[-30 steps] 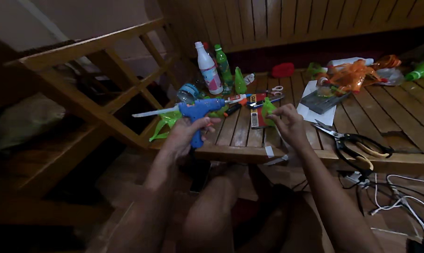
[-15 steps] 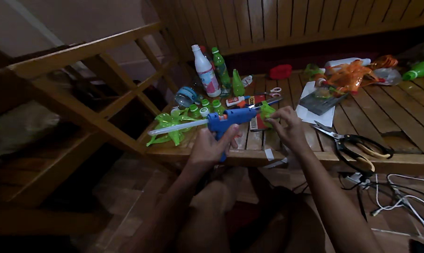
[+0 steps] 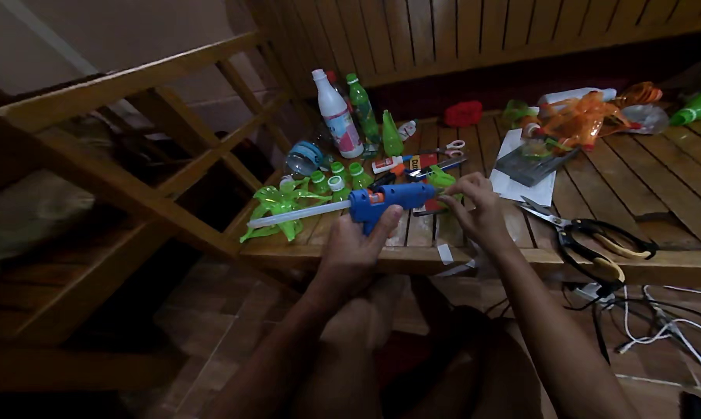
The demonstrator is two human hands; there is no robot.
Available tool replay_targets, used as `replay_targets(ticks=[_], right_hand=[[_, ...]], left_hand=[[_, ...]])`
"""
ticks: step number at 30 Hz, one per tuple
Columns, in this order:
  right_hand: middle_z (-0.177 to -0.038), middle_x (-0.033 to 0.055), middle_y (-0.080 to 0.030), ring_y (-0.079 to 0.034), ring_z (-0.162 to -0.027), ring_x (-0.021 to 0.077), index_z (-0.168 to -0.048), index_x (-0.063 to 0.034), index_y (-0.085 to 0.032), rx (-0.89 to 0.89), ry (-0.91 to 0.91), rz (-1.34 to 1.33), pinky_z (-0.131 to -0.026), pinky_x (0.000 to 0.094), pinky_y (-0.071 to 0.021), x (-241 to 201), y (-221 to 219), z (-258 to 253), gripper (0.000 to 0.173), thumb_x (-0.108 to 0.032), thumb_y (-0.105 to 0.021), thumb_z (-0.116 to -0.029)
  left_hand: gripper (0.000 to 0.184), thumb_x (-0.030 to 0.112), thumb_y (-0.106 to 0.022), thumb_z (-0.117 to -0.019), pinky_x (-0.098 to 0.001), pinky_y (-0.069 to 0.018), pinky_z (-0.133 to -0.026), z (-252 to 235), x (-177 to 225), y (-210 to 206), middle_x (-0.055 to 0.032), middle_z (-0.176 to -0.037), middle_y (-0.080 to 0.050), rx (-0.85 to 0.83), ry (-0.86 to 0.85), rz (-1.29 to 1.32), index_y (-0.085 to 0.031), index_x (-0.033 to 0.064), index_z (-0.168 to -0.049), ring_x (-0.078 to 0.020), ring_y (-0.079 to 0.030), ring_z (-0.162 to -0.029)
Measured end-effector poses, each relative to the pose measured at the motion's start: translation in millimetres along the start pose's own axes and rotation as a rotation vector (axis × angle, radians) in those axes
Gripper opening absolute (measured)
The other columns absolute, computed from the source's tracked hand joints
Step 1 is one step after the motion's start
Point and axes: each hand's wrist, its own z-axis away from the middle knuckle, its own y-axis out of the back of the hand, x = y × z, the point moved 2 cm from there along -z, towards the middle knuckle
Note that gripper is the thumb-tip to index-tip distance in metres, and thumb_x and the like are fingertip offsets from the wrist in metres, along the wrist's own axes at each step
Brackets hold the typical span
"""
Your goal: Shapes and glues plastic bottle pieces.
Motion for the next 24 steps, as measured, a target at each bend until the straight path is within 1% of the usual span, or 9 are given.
replay_targets(ticks=[3, 7, 11, 15, 18, 24], right_hand=[[-0.095, 0.0156, -0.071, -0.066, -0.093, 0.0313, -0.095, -0.0002, -0.075, -0.011, -0.003, 0.001, -0.089, 0.0497, -0.0490, -1.2, 1.1, -0.2, 0.008, -0.007, -0.072, -0.0911], [-0.096, 0.0148, -0.071, -0.066, -0.094, 0.0302, -0.096, -0.0014, -0.075, 0.004, 0.011, 0.004, -0.089, 0.0485, -0.0483, 1.8, 0.2, 0.3, 0.010, -0.010, -0.071, -0.0925], [-0.094, 0.0140, -0.072, -0.065, -0.093, 0.0293, -0.096, -0.0013, -0.075, 0.012, 0.030, 0.009, -0.089, 0.0468, -0.0481, 1.7, 0.3, 0.1, 0.011, -0.011, -0.071, -0.0929], [-0.094, 0.0138, -0.072, -0.066, -0.093, 0.0291, -0.096, -0.0014, -0.075, 0.010, 0.033, 0.017, -0.089, 0.0464, -0.0478, 1.3, 0.4, 0.0, 0.010, -0.010, -0.071, -0.0926], [-0.094, 0.0130, -0.072, -0.065, -0.092, 0.0279, -0.096, -0.0020, -0.075, 0.012, 0.036, 0.022, -0.088, 0.0444, -0.0472, 1.7, 0.6, 0.1, 0.010, -0.011, -0.071, -0.0925], [-0.093, 0.0132, -0.072, -0.065, -0.092, 0.0284, -0.095, -0.0016, -0.075, 0.021, 0.040, 0.022, -0.089, 0.0447, -0.0476, 2.1, -0.2, 0.0, 0.009, -0.010, -0.071, -0.0922]], left_hand=[[0.035, 0.044, -0.056, -0.1017, -0.0167, -0.0506, -0.054, -1.3, -1.8, -1.1, 0.0109, -0.072, -0.059, 0.038, 0.012, -0.039, -0.065, 0.0100, -0.103, 0.0034, -0.056, -0.057], [0.036, 0.044, -0.056, -0.1021, -0.0165, -0.0503, -0.054, -1.8, 0.0, -1.3, 0.0099, -0.072, -0.059, 0.057, 0.013, -0.086, -0.065, 0.0087, -0.103, 0.0035, -0.055, -0.057], [0.038, 0.045, -0.057, -0.1013, -0.0183, -0.0516, -0.056, -1.2, 2.3, -0.1, 0.0093, -0.074, -0.060, 0.065, 0.031, -0.113, -0.065, 0.0081, -0.104, 0.0030, -0.057, -0.060], [0.038, 0.044, -0.058, -0.1007, -0.0181, -0.0509, -0.056, -1.4, 2.4, -0.4, 0.0094, -0.074, -0.060, 0.071, 0.040, -0.129, -0.066, 0.0078, -0.105, 0.0034, -0.057, -0.060], [0.039, 0.046, -0.058, -0.1007, -0.0183, -0.0502, -0.056, -1.0, 4.6, -0.2, 0.0096, -0.072, -0.059, 0.073, 0.030, -0.156, -0.065, 0.0078, -0.104, 0.0034, -0.056, -0.059], [0.039, 0.047, -0.058, -0.1003, -0.0173, -0.0484, -0.056, -1.0, 5.9, 0.9, 0.0109, -0.070, -0.057, 0.095, 0.012, -0.181, -0.065, 0.0091, -0.103, 0.0048, -0.054, -0.059]])
